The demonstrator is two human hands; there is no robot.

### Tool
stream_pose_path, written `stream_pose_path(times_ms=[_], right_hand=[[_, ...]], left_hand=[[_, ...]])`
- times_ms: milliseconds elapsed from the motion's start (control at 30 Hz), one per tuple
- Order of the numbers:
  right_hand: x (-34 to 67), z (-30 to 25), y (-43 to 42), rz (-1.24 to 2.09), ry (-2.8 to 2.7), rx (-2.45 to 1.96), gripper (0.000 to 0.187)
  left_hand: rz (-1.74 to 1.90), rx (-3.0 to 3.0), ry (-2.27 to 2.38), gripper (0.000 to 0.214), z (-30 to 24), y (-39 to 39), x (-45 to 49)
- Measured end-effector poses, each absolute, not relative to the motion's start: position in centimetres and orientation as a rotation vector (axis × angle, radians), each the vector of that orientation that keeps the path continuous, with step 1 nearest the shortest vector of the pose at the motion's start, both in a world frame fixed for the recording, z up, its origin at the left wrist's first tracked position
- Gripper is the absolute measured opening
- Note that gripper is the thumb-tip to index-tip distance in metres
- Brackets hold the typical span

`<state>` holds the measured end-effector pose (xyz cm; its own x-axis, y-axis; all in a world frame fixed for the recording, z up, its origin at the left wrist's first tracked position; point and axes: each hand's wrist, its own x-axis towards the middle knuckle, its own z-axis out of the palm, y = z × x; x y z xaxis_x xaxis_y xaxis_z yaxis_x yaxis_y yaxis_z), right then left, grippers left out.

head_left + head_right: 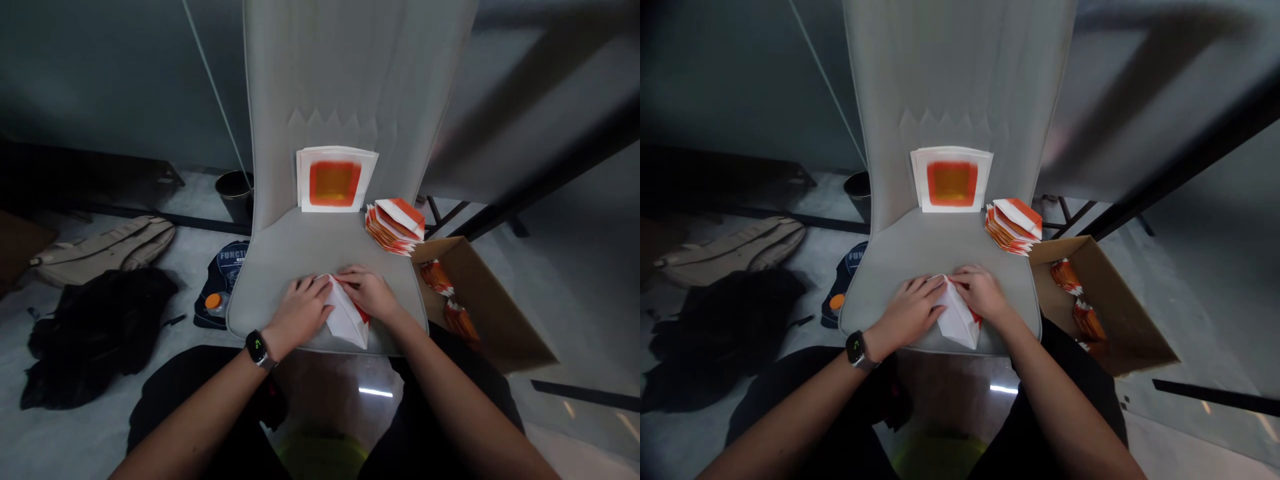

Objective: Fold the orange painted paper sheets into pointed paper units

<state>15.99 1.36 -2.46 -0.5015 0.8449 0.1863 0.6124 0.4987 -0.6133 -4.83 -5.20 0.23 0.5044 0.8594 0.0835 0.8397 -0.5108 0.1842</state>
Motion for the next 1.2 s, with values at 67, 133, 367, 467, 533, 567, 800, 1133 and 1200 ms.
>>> stream_pose_path(times_ms=[67, 133, 367, 467, 533, 567, 800, 1133, 1200], right_hand=[[16.3, -2.7, 1.0, 0.509, -2.385, -1.092, 0.029], [16.5, -2.9, 0.8, 0.417, -2.446, -1.045, 0.032], [16.8, -2.9, 0.9, 0.415, -2.535, -0.972, 0.04], [17.0, -2.6, 0.9, 0.451, -2.559, -0.948, 0.041], [17.0, -2.5, 0.9, 0.459, -2.571, -0.951, 0.042], [17.1, -2.5, 0.9, 0.46, -2.576, -0.957, 0.042], [16.9, -1.7, 0.6, 0.49, -2.679, -1.001, 0.046], [17.5, -1.1, -0.3, 0.588, -2.683, -1.058, 0.057], [17.5, -0.9, -0.4, 0.555, -2.701, -1.065, 0.056]], left_hand=[[0.259, 2.612, 1.501, 0.043, 0.3, -5.2, -5.0], [0.263, 2.598, 1.518, 0.042, 0.2, -5.2, -5.1], [0.26, 2.641, 1.501, 0.044, -0.4, -4.9, -5.6], [0.225, 2.658, 1.429, 0.045, -0.6, -4.7, -5.8], [0.206, 2.64, 1.41, 0.045, -0.6, -4.5, -5.9], [0.199, 2.626, 1.405, 0.044, -0.5, -4.4, -5.9], [0.224, 2.539, 1.462, 0.042, 0.1, -4.2, -5.5], [0.202, 2.659, 1.472, 0.048, -0.7, -4.6, -5.2], [0.192, 2.67, 1.444, 0.05, -0.8, -4.6, -5.3]])
